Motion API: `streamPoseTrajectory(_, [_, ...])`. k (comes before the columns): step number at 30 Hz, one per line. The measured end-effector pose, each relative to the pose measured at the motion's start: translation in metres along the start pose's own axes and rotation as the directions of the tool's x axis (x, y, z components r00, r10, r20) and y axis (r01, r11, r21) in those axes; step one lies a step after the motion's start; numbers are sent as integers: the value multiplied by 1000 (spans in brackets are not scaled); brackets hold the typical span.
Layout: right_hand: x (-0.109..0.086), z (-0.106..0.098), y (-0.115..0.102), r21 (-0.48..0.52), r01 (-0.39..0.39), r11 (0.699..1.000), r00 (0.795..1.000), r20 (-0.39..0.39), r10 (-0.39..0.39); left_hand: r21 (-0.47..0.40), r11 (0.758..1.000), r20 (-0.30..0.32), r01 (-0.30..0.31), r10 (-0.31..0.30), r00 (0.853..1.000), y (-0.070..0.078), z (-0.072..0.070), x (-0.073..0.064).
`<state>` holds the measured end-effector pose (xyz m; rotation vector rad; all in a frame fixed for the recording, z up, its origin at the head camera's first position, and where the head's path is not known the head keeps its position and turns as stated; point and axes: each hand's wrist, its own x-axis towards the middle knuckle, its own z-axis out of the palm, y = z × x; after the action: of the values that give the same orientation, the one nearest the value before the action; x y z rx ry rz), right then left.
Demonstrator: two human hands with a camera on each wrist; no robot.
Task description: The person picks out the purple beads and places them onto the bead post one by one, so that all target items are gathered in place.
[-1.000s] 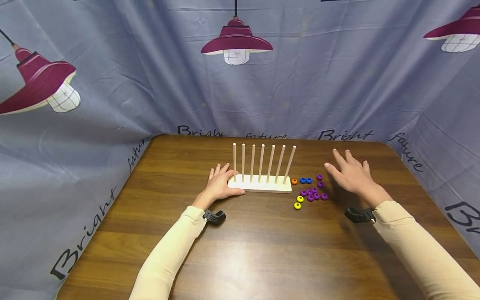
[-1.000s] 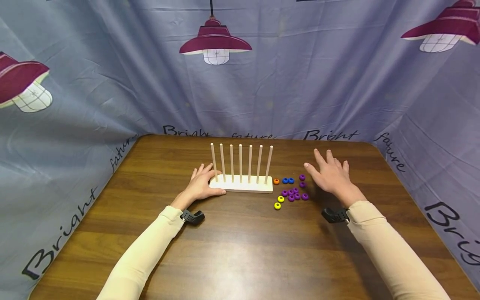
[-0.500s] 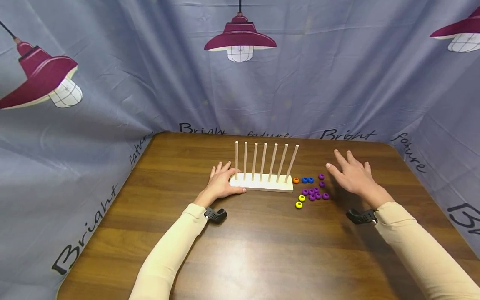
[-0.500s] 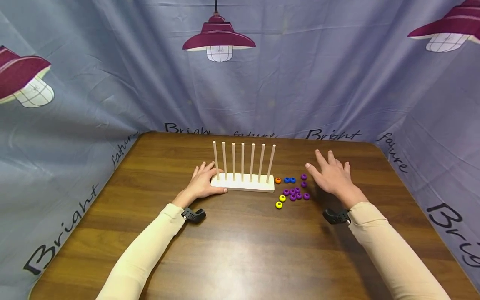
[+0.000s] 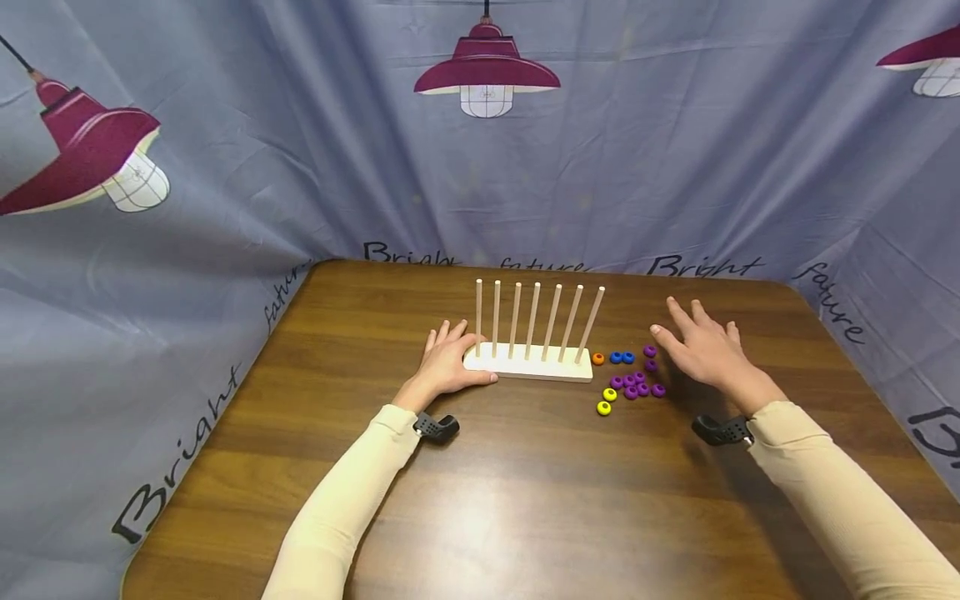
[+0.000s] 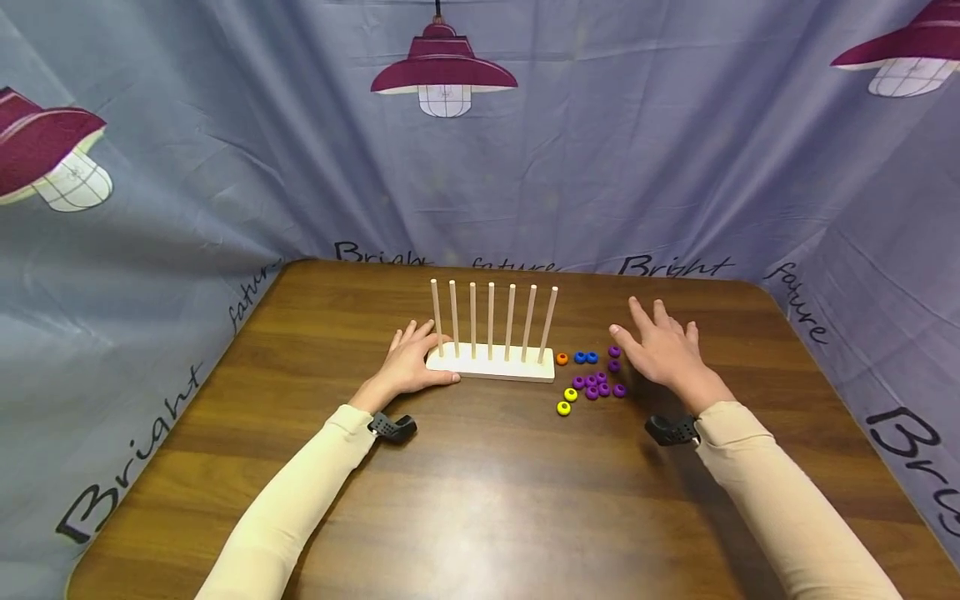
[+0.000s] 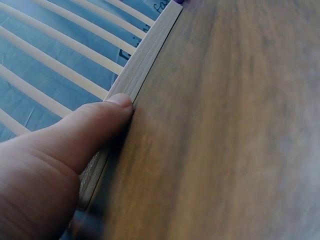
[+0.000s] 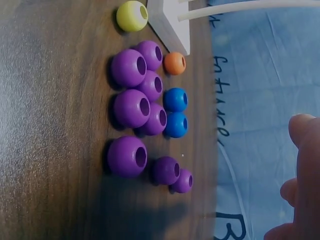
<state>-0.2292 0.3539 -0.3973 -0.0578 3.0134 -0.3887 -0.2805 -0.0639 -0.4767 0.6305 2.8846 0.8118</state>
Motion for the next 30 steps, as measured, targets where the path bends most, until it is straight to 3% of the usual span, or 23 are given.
streamPoseTrajectory(9, [8,1,-7,-1,11,1000,1000,28,-11,-3,1000,-3,9,-9,1000,-3,7,-4])
streamPoseTrajectory(20, [12,-7,-15,28,29,999,1000,4,-30,19,1000,-19,-9,10,1000,0,-1,3])
streamPoseTrajectory(30, [9,-8,-14,21,45,999,999,-12,-45,17,1000,-14,-10,10,1000,1,2,0])
